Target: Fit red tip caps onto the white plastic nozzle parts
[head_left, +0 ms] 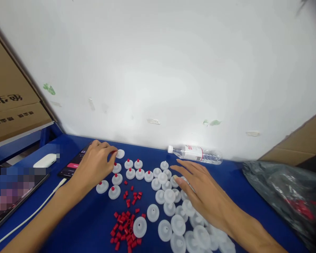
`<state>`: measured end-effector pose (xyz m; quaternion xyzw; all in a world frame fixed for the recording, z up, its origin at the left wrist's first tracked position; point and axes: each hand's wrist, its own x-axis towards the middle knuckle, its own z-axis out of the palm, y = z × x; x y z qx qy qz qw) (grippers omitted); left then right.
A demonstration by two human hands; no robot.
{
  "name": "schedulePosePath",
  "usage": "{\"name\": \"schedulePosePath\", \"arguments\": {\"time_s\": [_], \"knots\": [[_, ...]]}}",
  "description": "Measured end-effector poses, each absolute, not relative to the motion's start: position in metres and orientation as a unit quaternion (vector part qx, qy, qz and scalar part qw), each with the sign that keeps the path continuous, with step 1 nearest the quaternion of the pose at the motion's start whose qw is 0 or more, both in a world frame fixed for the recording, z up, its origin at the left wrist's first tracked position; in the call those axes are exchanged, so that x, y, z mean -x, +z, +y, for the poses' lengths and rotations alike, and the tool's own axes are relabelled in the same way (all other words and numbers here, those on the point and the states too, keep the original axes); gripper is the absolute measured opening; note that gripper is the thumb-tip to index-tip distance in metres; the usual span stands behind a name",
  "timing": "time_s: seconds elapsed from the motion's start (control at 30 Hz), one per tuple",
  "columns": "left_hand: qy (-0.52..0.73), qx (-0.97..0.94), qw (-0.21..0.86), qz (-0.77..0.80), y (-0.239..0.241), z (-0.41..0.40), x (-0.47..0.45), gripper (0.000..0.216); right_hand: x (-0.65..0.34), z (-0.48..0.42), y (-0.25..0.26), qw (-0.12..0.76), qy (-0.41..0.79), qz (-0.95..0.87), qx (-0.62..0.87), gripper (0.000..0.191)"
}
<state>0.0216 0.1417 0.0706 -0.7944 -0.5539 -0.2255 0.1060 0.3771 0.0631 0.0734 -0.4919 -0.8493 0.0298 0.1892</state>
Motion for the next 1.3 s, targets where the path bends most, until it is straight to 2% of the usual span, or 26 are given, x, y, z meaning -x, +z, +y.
{"name": "schedulePosePath", "arguments": {"time_s": [0.13,0.33,0.43,0.6,0.73,0.93,1.17,1.3], "knots": [[-0.165,0.800,0.071,-0.573,0.059,0.146,-0.019,0.019,-0.368,0.080,0.069,0.161,0.060,-0.855,0.489,0.052],[-0.186,0.794,0.051,-0.576,0.069,0.142,-0.027,0.033,-0.360,0.094,0.058,0.142,0.093,-0.865,0.471,0.059],[-0.187,0.816,0.023,-0.547,0.082,0.129,-0.033,0.039,-0.363,0.095,0.062,0.169,0.089,-0.860,0.472,0.058],[-0.103,0.866,-0.072,-0.483,0.077,0.106,-0.041,0.024,-0.371,0.095,0.081,0.250,0.067,-0.822,0.508,0.049],[-0.065,0.871,-0.071,-0.482,0.059,0.104,-0.042,0.021,-0.373,0.090,0.094,0.300,0.048,-0.803,0.512,0.038],[-0.049,0.877,-0.057,-0.474,0.044,0.108,-0.043,0.023,-0.369,0.084,0.097,0.330,0.021,-0.805,0.492,0.028],[-0.130,0.867,-0.065,-0.476,0.062,0.101,-0.057,0.022,-0.369,0.084,0.093,0.327,0.047,-0.819,0.469,0.018],[-0.236,0.841,-0.091,-0.479,0.082,0.092,-0.072,0.020,-0.368,0.082,0.087,0.318,0.068,-0.837,0.440,0.033]]}}
